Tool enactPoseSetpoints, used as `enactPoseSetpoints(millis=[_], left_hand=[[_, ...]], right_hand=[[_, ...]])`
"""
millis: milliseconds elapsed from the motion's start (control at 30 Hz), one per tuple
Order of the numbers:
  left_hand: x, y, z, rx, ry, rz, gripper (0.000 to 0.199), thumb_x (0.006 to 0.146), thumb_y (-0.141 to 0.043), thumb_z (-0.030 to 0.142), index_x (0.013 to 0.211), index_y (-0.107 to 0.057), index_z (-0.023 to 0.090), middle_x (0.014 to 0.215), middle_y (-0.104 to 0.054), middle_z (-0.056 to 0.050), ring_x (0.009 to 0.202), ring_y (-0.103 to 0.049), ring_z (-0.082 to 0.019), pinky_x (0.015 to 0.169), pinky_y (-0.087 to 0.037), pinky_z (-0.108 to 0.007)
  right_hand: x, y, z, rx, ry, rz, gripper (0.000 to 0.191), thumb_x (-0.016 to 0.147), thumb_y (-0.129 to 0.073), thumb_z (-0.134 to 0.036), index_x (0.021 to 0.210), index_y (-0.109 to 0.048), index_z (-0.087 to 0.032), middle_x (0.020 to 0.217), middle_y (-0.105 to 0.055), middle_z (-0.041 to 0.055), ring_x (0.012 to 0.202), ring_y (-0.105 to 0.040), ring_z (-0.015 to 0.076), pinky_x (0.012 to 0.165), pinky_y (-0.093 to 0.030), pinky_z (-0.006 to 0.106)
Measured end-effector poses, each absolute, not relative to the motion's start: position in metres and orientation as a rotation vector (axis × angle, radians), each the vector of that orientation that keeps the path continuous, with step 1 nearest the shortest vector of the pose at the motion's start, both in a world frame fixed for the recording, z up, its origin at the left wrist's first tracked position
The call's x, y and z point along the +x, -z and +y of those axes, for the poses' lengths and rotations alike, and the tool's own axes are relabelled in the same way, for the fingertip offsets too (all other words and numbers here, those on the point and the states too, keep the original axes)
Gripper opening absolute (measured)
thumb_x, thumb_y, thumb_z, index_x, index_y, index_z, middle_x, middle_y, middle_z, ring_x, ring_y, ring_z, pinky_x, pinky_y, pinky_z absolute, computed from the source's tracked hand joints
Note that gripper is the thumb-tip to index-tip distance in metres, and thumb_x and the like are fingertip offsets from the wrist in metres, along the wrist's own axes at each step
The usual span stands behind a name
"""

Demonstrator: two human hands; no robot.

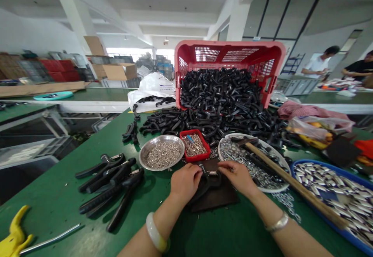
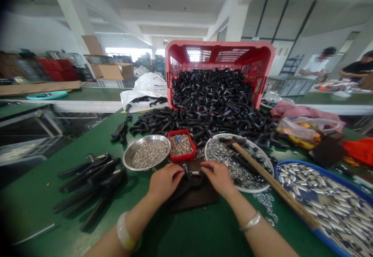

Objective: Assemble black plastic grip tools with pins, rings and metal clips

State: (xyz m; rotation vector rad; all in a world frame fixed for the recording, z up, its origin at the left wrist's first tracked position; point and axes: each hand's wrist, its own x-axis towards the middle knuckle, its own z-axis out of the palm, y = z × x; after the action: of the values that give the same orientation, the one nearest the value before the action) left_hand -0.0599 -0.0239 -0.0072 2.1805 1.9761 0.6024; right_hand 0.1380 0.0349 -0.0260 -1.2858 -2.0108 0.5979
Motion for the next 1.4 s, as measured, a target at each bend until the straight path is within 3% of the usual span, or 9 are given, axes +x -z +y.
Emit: enactPoseSetpoints(millis=[367,633,767,867,967,1133,1400], left_hand=[[-0.063,0.012,-0.022,2.192,-0.656,1.957,0.019,0.083,-0.042,0.034,0.088,-0.060,0.029,0.089,-0.060,0.003,0.075,-0.056,-0.012,0.059,-0.035,-0.022],[-0.060,0.015,-0.022,2.179,-0.645,2.003,0.020,0.084,-0.041,0.033,0.089,-0.061,0.028,0.087,-0.060,0.001,0.075,-0.056,-0.013,0.060,-0.036,-0.022],[-0.061,0.014,-0.022,2.157,-0.687,1.984,0.021,0.084,-0.042,0.032,0.090,-0.062,0.027,0.087,-0.061,0.000,0.075,-0.057,-0.013,0.061,-0.037,-0.023],[-0.062,0.010,-0.021,2.064,-0.780,1.889,0.021,0.082,-0.045,0.032,0.089,-0.064,0.026,0.089,-0.061,0.000,0.078,-0.056,-0.014,0.066,-0.038,-0.024],[-0.064,0.003,-0.020,1.827,-0.944,1.549,0.016,0.077,-0.052,0.029,0.083,-0.065,0.021,0.085,-0.063,-0.001,0.077,-0.055,-0.013,0.069,-0.039,-0.023],[-0.069,-0.004,-0.021,1.267,-0.990,1.124,0.023,0.072,-0.058,0.034,0.077,-0.060,0.012,0.061,-0.053,0.004,0.052,-0.042,-0.005,0.051,-0.033,-0.018],[-0.061,0.010,-0.022,0.908,-0.943,0.992,0.036,0.063,-0.063,0.047,0.069,-0.049,0.015,0.049,-0.034,0.010,0.038,-0.023,-0.002,0.037,-0.012,-0.017]], right_hand=[[0.135,0.029,0.027,-1.245,-0.328,-2.127,0.017,0.079,-0.050,-0.024,0.086,-0.065,-0.022,0.085,-0.067,0.0030,0.080,-0.061,0.0177,0.075,-0.047,0.031],[0.123,0.019,0.014,-1.122,0.254,-2.511,0.027,0.075,-0.043,-0.003,0.086,-0.064,-0.015,0.074,-0.064,0.0070,0.075,-0.057,0.0187,0.068,-0.045,0.027],[0.121,0.009,0.013,-1.167,0.348,-2.702,0.031,0.070,-0.045,0.001,0.087,-0.064,-0.016,0.076,-0.063,0.0071,0.076,-0.057,0.0191,0.068,-0.045,0.027],[0.122,-0.002,0.016,-1.162,0.216,-2.735,0.030,0.073,-0.047,-0.004,0.095,-0.063,-0.017,0.078,-0.064,0.0070,0.076,-0.059,0.0188,0.068,-0.046,0.028],[0.117,-0.011,0.015,-1.057,-0.150,-2.505,0.024,0.081,-0.048,-0.018,0.101,-0.062,-0.020,0.089,-0.066,0.0065,0.083,-0.059,0.0176,0.075,-0.046,0.030],[0.098,-0.011,0.006,-0.837,-0.769,-2.058,0.017,0.081,-0.052,-0.026,0.090,-0.066,-0.022,0.089,-0.065,0.0042,0.084,-0.059,0.0143,0.077,-0.048,0.028],[0.090,0.005,-0.001,-0.808,-0.875,-1.796,0.008,0.075,-0.060,-0.026,0.075,-0.063,-0.019,0.077,-0.058,0.0015,0.075,-0.056,0.0132,0.068,-0.046,0.026]])
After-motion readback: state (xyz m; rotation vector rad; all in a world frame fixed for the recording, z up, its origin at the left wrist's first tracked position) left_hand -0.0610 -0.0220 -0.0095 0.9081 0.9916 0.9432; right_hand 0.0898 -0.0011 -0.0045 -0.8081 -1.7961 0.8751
